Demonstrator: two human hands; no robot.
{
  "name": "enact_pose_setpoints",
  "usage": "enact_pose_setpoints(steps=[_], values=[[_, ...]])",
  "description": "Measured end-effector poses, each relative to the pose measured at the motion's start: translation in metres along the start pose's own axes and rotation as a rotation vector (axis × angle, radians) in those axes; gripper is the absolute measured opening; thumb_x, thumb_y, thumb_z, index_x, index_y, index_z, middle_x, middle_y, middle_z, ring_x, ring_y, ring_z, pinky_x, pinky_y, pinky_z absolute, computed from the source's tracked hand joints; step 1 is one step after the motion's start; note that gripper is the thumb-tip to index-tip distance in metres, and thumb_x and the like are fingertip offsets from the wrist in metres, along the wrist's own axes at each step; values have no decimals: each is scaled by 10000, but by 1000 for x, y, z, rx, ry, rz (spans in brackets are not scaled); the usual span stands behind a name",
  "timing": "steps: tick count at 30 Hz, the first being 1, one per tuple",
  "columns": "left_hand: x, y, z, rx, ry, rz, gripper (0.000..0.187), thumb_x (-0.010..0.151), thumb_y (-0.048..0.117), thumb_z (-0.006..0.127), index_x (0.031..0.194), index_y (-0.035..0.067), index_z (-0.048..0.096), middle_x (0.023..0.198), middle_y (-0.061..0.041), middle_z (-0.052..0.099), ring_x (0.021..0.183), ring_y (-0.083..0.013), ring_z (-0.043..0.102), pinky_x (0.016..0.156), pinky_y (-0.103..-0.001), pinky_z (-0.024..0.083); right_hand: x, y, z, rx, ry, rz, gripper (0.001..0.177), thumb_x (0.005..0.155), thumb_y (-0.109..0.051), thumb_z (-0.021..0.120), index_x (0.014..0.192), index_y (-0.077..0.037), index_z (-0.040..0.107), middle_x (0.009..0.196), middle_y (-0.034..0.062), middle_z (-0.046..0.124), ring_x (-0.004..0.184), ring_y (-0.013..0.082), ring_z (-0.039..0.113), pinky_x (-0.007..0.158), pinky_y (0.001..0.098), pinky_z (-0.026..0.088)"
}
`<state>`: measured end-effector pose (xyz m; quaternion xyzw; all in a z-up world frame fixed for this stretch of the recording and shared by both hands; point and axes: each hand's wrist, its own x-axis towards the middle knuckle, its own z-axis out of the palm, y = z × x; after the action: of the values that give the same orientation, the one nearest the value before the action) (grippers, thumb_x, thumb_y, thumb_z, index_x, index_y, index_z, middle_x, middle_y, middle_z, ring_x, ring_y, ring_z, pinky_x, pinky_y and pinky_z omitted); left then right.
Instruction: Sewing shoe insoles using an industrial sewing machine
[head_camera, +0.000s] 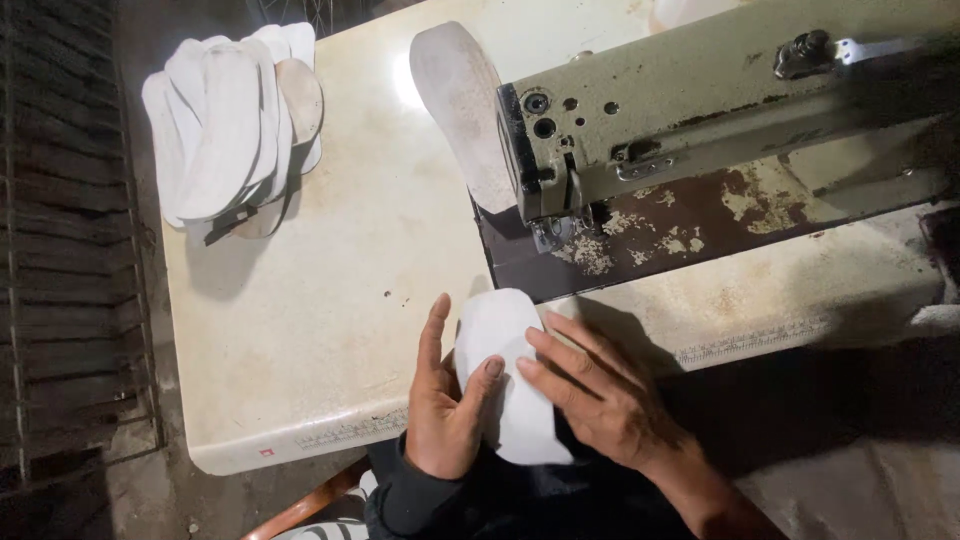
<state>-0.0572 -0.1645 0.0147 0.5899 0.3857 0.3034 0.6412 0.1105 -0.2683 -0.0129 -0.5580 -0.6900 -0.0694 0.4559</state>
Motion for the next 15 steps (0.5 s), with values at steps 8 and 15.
enact_pose_setpoints(steps=[8, 15], values=[[-26, 1, 4, -115, 3, 92, 663, 974, 141, 563, 1588, 62, 327, 1307, -204, 641, 1079, -216, 608, 891, -332, 502, -9, 2, -5, 3, 91, 149, 300, 1047, -54, 492, 1275, -19, 684, 1362, 184, 665, 1245, 331, 687, 1102, 424, 535], [-40, 44, 12, 273, -215, 373, 687, 1035, 432, 494, 1520, -41, 387, 1642, -241, 363, 1574, -340, 301, 1281, -444, 243, 13, -14, 1, 118, -3, 76, 328, 1020, -106, 526, 1303, 11, 645, 1375, 159, 635, 1260, 332, 650, 1115, 436, 522]])
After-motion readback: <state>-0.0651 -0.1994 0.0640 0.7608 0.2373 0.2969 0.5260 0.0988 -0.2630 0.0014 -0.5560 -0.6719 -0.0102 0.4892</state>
